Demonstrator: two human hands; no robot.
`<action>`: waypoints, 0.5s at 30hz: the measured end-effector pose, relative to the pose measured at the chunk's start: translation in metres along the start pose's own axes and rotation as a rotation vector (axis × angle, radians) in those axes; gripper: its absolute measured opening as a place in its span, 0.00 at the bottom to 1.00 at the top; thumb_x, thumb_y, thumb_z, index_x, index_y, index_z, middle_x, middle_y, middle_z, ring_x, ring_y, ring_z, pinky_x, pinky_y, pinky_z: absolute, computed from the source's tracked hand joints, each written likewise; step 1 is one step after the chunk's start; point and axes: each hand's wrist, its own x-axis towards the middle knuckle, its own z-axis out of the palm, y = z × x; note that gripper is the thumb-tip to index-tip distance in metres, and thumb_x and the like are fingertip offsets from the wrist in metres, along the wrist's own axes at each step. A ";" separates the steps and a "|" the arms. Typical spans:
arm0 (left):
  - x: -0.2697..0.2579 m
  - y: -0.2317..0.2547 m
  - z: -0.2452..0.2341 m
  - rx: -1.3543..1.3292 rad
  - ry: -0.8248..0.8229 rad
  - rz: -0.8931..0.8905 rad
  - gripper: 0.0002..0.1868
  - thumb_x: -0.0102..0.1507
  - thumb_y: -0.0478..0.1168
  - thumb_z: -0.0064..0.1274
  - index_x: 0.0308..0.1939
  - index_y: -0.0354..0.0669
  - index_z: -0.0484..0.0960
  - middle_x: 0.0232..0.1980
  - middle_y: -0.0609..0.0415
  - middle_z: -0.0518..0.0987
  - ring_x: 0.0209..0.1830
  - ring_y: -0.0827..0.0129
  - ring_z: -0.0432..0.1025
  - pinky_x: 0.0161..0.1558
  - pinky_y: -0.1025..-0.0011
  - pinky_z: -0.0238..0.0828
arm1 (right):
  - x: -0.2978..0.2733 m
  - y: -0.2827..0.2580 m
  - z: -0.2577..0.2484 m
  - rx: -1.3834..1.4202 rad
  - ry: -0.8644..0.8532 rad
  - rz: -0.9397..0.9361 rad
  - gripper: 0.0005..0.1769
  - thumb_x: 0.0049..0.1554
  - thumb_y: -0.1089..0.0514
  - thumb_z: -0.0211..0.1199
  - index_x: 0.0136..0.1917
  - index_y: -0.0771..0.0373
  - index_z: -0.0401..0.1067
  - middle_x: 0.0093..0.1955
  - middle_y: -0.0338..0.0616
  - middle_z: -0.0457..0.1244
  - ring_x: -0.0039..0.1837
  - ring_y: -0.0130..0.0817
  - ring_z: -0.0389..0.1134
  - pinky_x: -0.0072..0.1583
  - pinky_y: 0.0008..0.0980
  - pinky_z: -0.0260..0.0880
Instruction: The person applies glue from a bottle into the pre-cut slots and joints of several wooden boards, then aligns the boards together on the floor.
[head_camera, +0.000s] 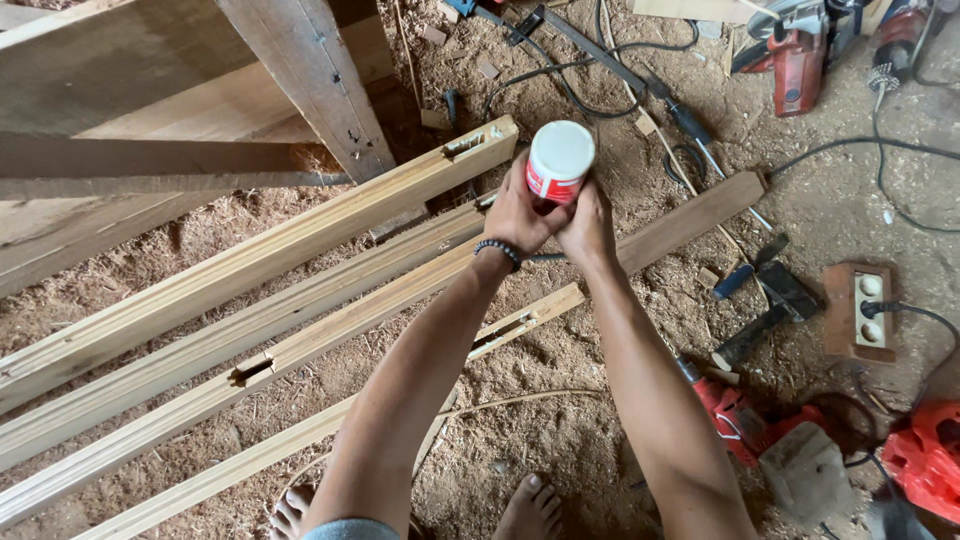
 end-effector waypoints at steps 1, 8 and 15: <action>-0.001 0.001 -0.002 -0.041 0.020 0.008 0.53 0.57 0.49 0.68 0.78 0.48 0.49 0.73 0.33 0.64 0.75 0.38 0.61 0.77 0.46 0.55 | 0.001 0.001 -0.001 -0.004 -0.051 0.004 0.33 0.44 0.71 0.61 0.65 0.74 0.63 0.56 0.71 0.64 0.61 0.73 0.66 0.61 0.64 0.69; 0.003 -0.005 -0.002 0.029 0.028 -0.121 0.43 0.57 0.51 0.60 0.72 0.49 0.57 0.64 0.36 0.75 0.67 0.39 0.70 0.71 0.45 0.65 | 0.002 -0.002 -0.003 0.061 -0.163 0.026 0.35 0.47 0.68 0.70 0.67 0.70 0.63 0.59 0.66 0.64 0.61 0.69 0.67 0.60 0.57 0.76; -0.001 -0.008 -0.021 0.092 0.021 -0.192 0.41 0.52 0.59 0.59 0.66 0.55 0.62 0.58 0.41 0.81 0.63 0.45 0.74 0.68 0.49 0.69 | 0.002 -0.018 -0.009 0.029 -0.234 0.036 0.36 0.45 0.64 0.71 0.66 0.69 0.63 0.57 0.69 0.64 0.60 0.70 0.67 0.57 0.58 0.76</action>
